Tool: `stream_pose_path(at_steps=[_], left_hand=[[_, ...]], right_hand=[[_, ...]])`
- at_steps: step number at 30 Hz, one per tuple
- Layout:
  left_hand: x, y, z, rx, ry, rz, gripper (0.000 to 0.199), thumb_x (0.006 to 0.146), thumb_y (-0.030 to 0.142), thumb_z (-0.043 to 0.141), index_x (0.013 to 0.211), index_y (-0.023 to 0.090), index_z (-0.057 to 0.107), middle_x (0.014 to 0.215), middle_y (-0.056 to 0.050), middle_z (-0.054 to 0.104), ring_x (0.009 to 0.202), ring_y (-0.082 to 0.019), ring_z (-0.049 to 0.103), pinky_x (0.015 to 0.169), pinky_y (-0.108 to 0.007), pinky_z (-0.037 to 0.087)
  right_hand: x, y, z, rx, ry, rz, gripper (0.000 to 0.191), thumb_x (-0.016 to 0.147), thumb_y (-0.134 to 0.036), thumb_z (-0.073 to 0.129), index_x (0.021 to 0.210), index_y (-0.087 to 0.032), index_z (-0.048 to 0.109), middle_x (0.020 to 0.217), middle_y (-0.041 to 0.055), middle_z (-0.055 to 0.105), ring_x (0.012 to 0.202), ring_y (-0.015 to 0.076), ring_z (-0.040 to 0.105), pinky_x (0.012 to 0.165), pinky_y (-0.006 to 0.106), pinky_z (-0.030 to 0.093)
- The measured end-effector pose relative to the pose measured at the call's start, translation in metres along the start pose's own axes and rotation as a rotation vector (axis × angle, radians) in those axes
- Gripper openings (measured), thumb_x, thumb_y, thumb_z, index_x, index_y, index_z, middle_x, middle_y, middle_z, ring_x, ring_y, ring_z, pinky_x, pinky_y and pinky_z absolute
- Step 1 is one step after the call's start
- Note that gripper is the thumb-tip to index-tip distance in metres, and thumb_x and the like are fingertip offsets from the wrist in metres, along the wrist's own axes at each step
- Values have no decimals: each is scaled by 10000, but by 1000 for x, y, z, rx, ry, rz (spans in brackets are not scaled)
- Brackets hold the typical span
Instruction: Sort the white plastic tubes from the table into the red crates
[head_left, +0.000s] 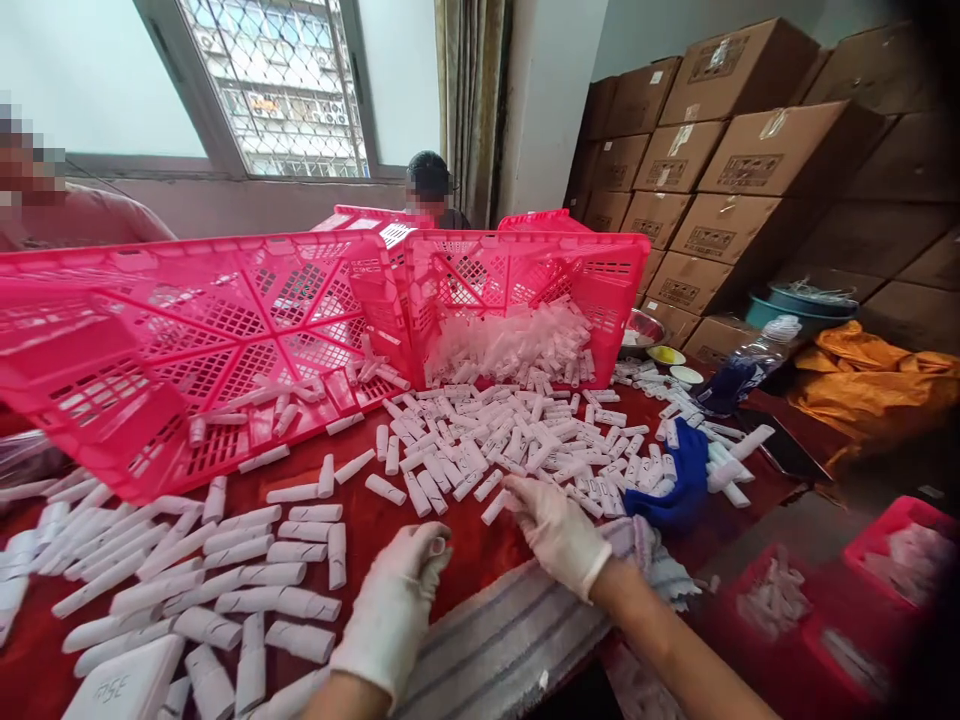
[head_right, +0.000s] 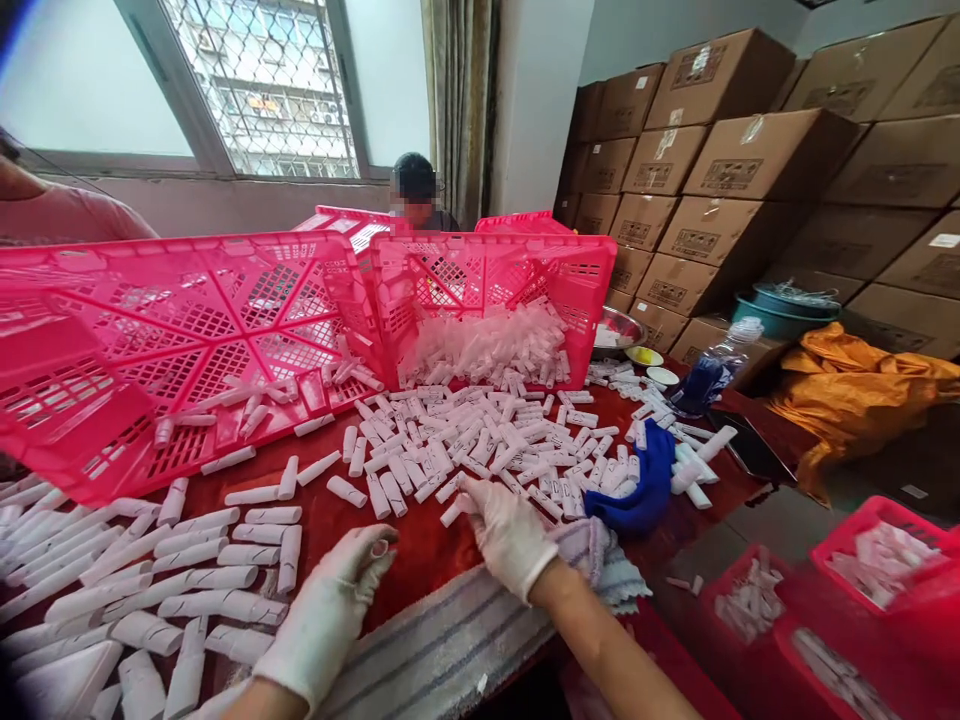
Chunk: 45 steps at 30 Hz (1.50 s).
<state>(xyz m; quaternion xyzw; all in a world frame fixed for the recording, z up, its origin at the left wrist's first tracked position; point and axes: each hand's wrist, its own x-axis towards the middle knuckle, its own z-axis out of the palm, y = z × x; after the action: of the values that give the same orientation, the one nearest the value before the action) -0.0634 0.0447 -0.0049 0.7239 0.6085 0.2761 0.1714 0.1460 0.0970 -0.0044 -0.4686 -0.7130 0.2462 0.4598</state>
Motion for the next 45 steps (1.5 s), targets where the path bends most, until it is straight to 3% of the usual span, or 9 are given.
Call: stream_pose_path(at_steps=[3,7,16,22,26,31,35,41,45], left_hand=[[-13,25,15,-437,10,-95,191,876,331,463,936,207,596,894,-26,652,821,-138,611,774,-231,477],[-22,51,20,-554,-162,-155,158,846,297,503,953,225,594,908,-7,669,818,-141,605,780,-239,462],[-31,50,19,-461,-134,-301,357,814,440,505,1086,224,588,1057,-77,673,950,-239,623,867,-356,472],[-35,50,28,-500,-68,-282,347,842,464,485,1040,202,600,1001,-68,687,897,-207,636,829,-299,480],[-36,46,33,-399,34,-217,397,837,446,486,1130,204,597,1093,-97,671,1003,-242,625,877,-330,475],[-35,56,26,-553,-143,-284,340,836,480,501,999,204,616,914,-50,703,808,-194,645,741,-267,496],[-36,46,31,-281,49,-121,383,872,444,457,1167,243,594,1022,-80,681,924,-235,640,833,-324,488],[-39,46,45,-213,95,-65,365,901,408,417,1117,192,617,987,-121,680,915,-257,645,828,-351,477],[-44,59,53,-302,-53,-129,223,865,385,485,982,257,625,920,-62,684,839,-227,641,736,-319,484]], right_hand=[[-15,-32,6,538,64,204,184,858,-313,543,1013,-257,461,754,-41,584,593,109,565,597,247,464],[-19,-64,9,915,73,319,244,804,-340,652,860,-252,432,662,-80,517,488,74,475,485,206,362],[-31,-48,14,736,220,368,246,778,-372,687,837,-245,484,748,-41,554,677,121,481,598,230,395],[-38,-50,6,572,14,340,287,840,-478,577,818,-192,590,833,12,566,801,149,508,771,265,422],[-39,-46,-1,589,-27,392,311,779,-488,646,760,-184,585,745,-3,539,723,145,482,685,261,416],[-36,-46,-7,567,-62,396,345,732,-518,678,720,-184,593,685,-17,510,672,136,452,646,266,386],[-32,-56,-7,545,-18,476,421,715,-583,657,718,-170,577,623,-25,468,589,114,379,567,262,337],[-46,-64,5,469,-38,370,349,854,-517,523,754,-184,555,758,3,534,724,143,492,700,271,426],[-69,-38,5,332,-34,446,264,810,-446,595,831,-187,550,722,0,533,665,149,522,614,275,448]])
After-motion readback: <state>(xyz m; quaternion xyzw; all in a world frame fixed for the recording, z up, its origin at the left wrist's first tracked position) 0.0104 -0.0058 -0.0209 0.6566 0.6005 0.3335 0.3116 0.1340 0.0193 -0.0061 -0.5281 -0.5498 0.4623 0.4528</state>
